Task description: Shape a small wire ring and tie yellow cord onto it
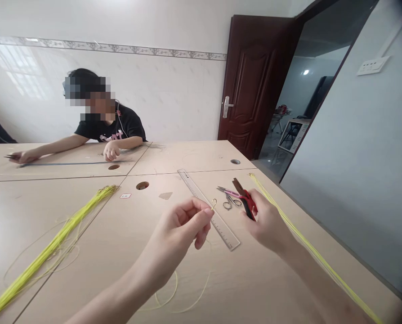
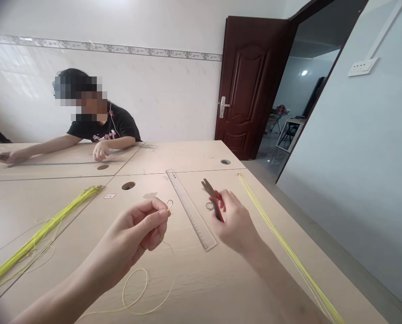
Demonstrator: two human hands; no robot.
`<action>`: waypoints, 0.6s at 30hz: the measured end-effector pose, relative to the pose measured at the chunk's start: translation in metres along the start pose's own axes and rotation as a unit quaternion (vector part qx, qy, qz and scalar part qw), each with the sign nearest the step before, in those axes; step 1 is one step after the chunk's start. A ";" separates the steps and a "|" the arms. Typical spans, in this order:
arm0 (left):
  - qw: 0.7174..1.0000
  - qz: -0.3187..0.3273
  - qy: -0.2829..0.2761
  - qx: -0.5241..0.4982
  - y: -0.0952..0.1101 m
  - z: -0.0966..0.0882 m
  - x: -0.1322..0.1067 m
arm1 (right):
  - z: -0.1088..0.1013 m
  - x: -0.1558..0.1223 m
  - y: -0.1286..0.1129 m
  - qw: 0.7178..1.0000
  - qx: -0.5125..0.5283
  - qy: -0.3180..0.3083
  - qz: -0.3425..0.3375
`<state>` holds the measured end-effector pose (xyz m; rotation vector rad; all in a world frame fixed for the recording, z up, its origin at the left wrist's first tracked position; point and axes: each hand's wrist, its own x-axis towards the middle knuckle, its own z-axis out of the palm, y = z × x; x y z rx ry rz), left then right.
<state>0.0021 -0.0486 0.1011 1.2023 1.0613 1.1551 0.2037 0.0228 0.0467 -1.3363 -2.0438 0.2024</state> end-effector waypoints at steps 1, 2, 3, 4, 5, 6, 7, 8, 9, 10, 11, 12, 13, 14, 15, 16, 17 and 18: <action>1.000 0.001 0.001 0.001 0.001 0.001 -0.001 | 0.001 0.006 0.011 0.999 -0.036 -0.011 0.028; 1.000 0.004 0.002 0.003 0.002 0.002 -0.001 | 0.003 0.012 0.022 0.995 -0.076 -0.016 0.057; 1.000 0.008 0.005 0.006 0.002 0.004 -0.001 | 0.005 0.017 0.032 0.990 -0.115 -0.023 0.084; 1.000 0.013 0.007 0.008 0.000 0.006 0.000 | 0.007 0.021 0.042 0.982 -0.149 -0.034 0.108; 1.000 0.017 0.010 0.012 -0.004 0.009 0.001 | 0.009 0.024 0.050 0.974 -0.179 -0.043 0.131; 1.000 0.023 0.009 0.014 -0.010 0.012 0.003 | 0.011 0.026 0.057 0.965 -0.206 -0.049 0.155; 0.999 0.026 0.011 0.017 -0.018 0.015 0.006 | 0.013 0.028 0.062 0.956 -0.229 -0.052 0.173; 0.999 0.027 0.007 0.020 -0.028 0.018 0.009 | 0.015 0.028 0.066 0.949 -0.248 -0.054 0.189; 0.999 0.031 0.009 0.024 -0.040 0.022 0.013 | 0.016 0.028 0.068 0.942 -0.262 -0.055 0.202; 0.999 0.032 0.013 0.026 -0.052 0.024 0.017 | 0.018 0.028 0.069 0.937 -0.274 -0.056 0.211; 0.999 0.032 0.018 0.029 -0.064 0.026 0.020 | 0.020 0.028 0.069 0.932 -0.283 -0.058 0.219; 0.999 0.029 0.023 0.032 -0.076 0.027 0.024 | 0.021 0.027 0.069 0.929 -0.289 -0.060 0.224; 0.999 0.029 0.029 0.033 -0.087 0.027 0.027 | 0.023 0.026 0.068 0.926 -0.293 -0.061 0.228; 0.998 0.027 0.035 0.035 -0.095 0.025 0.029 | 0.024 0.025 0.067 0.924 -0.297 -0.063 0.232; 0.998 0.026 0.042 0.036 -0.102 0.023 0.031 | 0.025 0.023 0.066 0.922 -0.299 -0.063 0.236; 0.998 0.023 0.050 0.038 -0.107 0.021 0.031 | 0.026 0.022 0.065 0.920 -0.302 -0.063 0.241; 0.997 0.020 0.057 0.040 -0.110 0.018 0.030 | 0.027 0.020 0.064 0.917 -0.306 -0.062 0.249; 0.997 0.017 0.062 0.042 -0.112 0.016 0.029 | 0.027 0.018 0.062 0.914 -0.309 -0.061 0.257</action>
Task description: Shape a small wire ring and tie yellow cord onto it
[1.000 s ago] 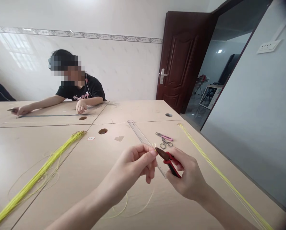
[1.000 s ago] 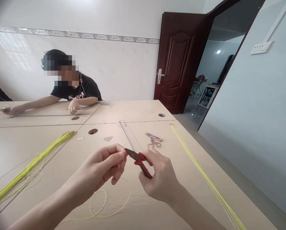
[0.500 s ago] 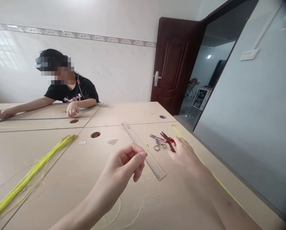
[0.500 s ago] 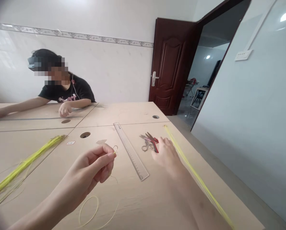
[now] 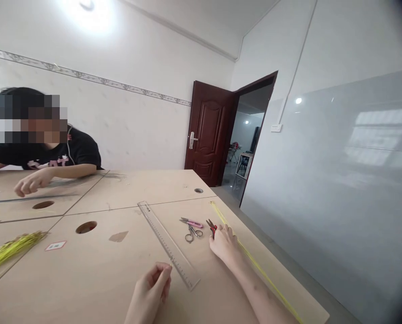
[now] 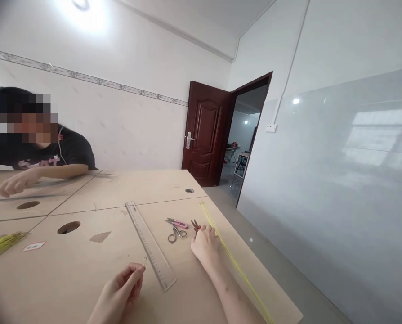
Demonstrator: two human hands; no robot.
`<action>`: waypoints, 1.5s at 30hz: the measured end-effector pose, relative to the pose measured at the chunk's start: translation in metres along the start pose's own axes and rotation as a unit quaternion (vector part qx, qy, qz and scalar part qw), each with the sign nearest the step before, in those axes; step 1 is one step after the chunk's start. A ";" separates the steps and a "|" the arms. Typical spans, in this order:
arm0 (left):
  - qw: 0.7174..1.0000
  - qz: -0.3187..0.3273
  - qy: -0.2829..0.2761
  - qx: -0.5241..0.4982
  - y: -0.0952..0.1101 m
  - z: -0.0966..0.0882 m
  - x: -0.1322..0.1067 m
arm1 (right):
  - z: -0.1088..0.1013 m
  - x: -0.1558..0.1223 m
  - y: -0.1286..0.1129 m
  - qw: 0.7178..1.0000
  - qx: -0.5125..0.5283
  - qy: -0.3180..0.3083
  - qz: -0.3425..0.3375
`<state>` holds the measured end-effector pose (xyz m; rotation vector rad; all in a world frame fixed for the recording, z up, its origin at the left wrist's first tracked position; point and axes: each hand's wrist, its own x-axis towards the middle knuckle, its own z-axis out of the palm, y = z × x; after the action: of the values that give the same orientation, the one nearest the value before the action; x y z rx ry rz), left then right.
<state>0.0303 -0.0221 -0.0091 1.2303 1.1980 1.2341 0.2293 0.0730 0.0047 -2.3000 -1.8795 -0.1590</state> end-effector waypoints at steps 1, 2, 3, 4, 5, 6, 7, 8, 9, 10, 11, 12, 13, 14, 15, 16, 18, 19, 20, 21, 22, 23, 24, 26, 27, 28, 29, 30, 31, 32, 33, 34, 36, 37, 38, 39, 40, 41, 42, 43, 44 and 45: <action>1.000 -0.004 0.003 0.003 -0.001 -0.002 -0.001 | 0.000 -0.003 -0.001 1.000 -0.003 -0.001 0.010; 1.000 -0.007 0.003 0.006 -0.001 -0.004 -0.002 | 0.001 -0.005 -0.002 1.000 -0.006 -0.001 0.019; 1.000 -0.010 0.002 0.009 0.000 -0.005 -0.003 | 0.001 -0.007 -0.004 1.000 -0.008 -0.001 0.027; 1.000 -0.010 -0.001 0.011 0.000 -0.006 -0.004 | 0.002 -0.009 -0.005 0.999 -0.008 -0.001 0.033; 1.000 -0.008 -0.004 0.013 0.000 -0.006 -0.004 | 0.003 -0.011 -0.007 0.999 -0.008 0.001 0.038; 1.000 -0.006 -0.005 0.014 0.001 -0.006 -0.004 | 0.003 -0.012 -0.009 0.999 -0.007 0.003 0.041; 1.000 -0.003 -0.006 0.014 0.001 -0.006 -0.004 | 0.004 -0.013 -0.010 0.999 -0.006 0.006 0.042; 1.000 -0.002 -0.006 0.013 0.001 -0.006 -0.004 | 0.005 -0.014 -0.012 0.999 -0.003 0.009 0.042; 1.000 -0.001 -0.005 0.012 0.000 -0.006 -0.004 | 0.005 -0.015 -0.013 0.999 0.001 0.012 0.040; 1.000 -0.001 -0.004 0.010 0.000 -0.007 -0.004 | 0.006 -0.016 -0.013 0.999 0.006 0.015 0.038; 1.000 -0.002 -0.003 0.009 -0.001 -0.007 -0.005 | 0.006 -0.017 -0.014 0.999 0.013 0.018 0.035; 1.000 -0.003 -0.003 0.007 -0.001 -0.008 -0.005 | 0.006 -0.018 -0.014 0.999 0.022 0.020 0.031; 1.000 -0.004 -0.002 0.006 -0.001 -0.009 -0.005 | 0.005 -0.018 -0.014 0.999 0.033 0.021 0.026; 1.000 -0.004 -0.002 0.005 -0.002 -0.010 -0.005 | 0.004 -0.019 -0.014 0.999 0.046 0.021 0.020; 1.000 -0.004 -0.002 0.004 -0.002 -0.010 -0.004 | 0.002 -0.020 -0.014 0.998 0.062 0.019 0.011; 1.000 -0.002 -0.002 0.002 -0.003 -0.011 -0.004 | -0.001 -0.021 -0.014 0.997 0.082 0.018 0.000; 1.000 0.003 0.000 0.001 -0.004 -0.011 -0.003 | -0.009 -0.025 -0.018 0.990 0.132 0.015 -0.040; 1.000 0.006 0.001 0.001 -0.004 -0.011 -0.002 | -0.014 -0.029 -0.021 0.984 0.163 0.011 -0.070; 1.000 0.009 0.002 0.001 -0.005 -0.011 -0.002 | -0.018 -0.034 -0.025 0.974 0.199 0.003 -0.109; 1.000 0.012 0.003 0.003 -0.005 -0.010 -0.001 | -0.022 -0.040 -0.030 0.959 0.238 -0.012 -0.153; 1.000 0.015 0.003 0.004 -0.006 -0.010 -0.001 | -0.024 -0.046 -0.035 0.939 0.278 -0.032 -0.199; 1.000 0.018 0.003 0.006 -0.007 -0.010 0.000 | -0.026 -0.052 -0.040 0.915 0.317 -0.058 -0.241; 1.000 0.021 0.003 0.007 -0.007 -0.010 0.000 | -0.026 -0.058 -0.045 0.890 0.354 -0.084 -0.275; 1.000 0.027 0.001 0.011 -0.007 -0.011 0.000 | -0.023 -0.066 -0.051 0.845 0.416 -0.126 -0.312; 0.999 0.030 0.000 0.013 -0.007 -0.011 0.000 | -0.020 -0.068 -0.053 0.828 0.440 -0.139 -0.317; 0.999 0.031 -0.001 0.016 -0.007 -0.011 -0.001 | -0.018 -0.070 -0.053 0.815 0.460 -0.148 -0.318; 0.999 0.031 -0.003 0.020 -0.007 -0.011 -0.001 | -0.015 -0.070 -0.053 0.806 0.476 -0.153 -0.316; 0.999 0.030 -0.004 0.024 -0.006 -0.011 -0.001 | -0.012 -0.070 -0.053 0.800 0.487 -0.154 -0.314; 0.999 0.029 -0.004 0.028 -0.006 -0.011 -0.001 | -0.010 -0.069 -0.052 0.797 0.494 -0.153 -0.312; 0.999 0.027 -0.005 0.031 -0.005 -0.011 -0.002 | -0.008 -0.069 -0.051 0.795 0.498 -0.150 -0.311; 0.999 0.026 -0.006 0.034 -0.005 -0.010 -0.002 | -0.007 -0.068 -0.051 0.796 0.499 -0.145 -0.311; 0.999 0.024 -0.006 0.037 -0.004 -0.010 -0.002 | -0.006 -0.067 -0.050 0.797 0.498 -0.137 -0.313; 0.999 0.023 -0.007 0.039 -0.003 -0.009 -0.001 | -0.005 -0.067 -0.050 0.802 0.490 -0.114 -0.322; 0.999 0.022 -0.008 0.039 -0.003 -0.009 -0.001 | -0.005 -0.067 -0.050 0.805 0.484 -0.098 -0.329; 0.999 0.020 -0.008 0.039 -0.003 -0.009 -0.001 | -0.004 -0.067 -0.050 0.808 0.476 -0.080 -0.338; 0.999 0.019 -0.009 0.038 -0.003 -0.008 -0.001 | -0.004 -0.067 -0.050 0.812 0.465 -0.060 -0.348; 0.999 0.017 -0.009 0.037 -0.004 -0.008 0.000 | -0.004 -0.067 -0.050 0.816 0.453 -0.039 -0.358; 0.999 0.016 -0.009 0.034 -0.004 -0.008 0.000 | -0.003 -0.067 -0.049 0.819 0.439 -0.020 -0.369; 0.999 0.015 -0.009 0.031 -0.005 -0.008 0.000 | -0.003 -0.066 -0.049 0.822 0.424 -0.003 -0.381; 1.000 0.014 -0.010 0.027 -0.005 -0.008 0.000 | -0.003 -0.066 -0.048 0.823 0.409 0.011 -0.394; 1.000 0.013 -0.010 0.022 -0.006 -0.008 0.000 | -0.003 -0.066 -0.048 0.824 0.394 0.024 -0.407; 1.000 0.012 -0.012 0.016 -0.006 -0.008 0.000 | -0.003 -0.066 -0.047 0.823 0.381 0.034 -0.419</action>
<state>0.0223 -0.0220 -0.0151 1.2821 1.1927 1.2194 0.1697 0.0184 -0.0022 -0.8686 -2.2114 0.3481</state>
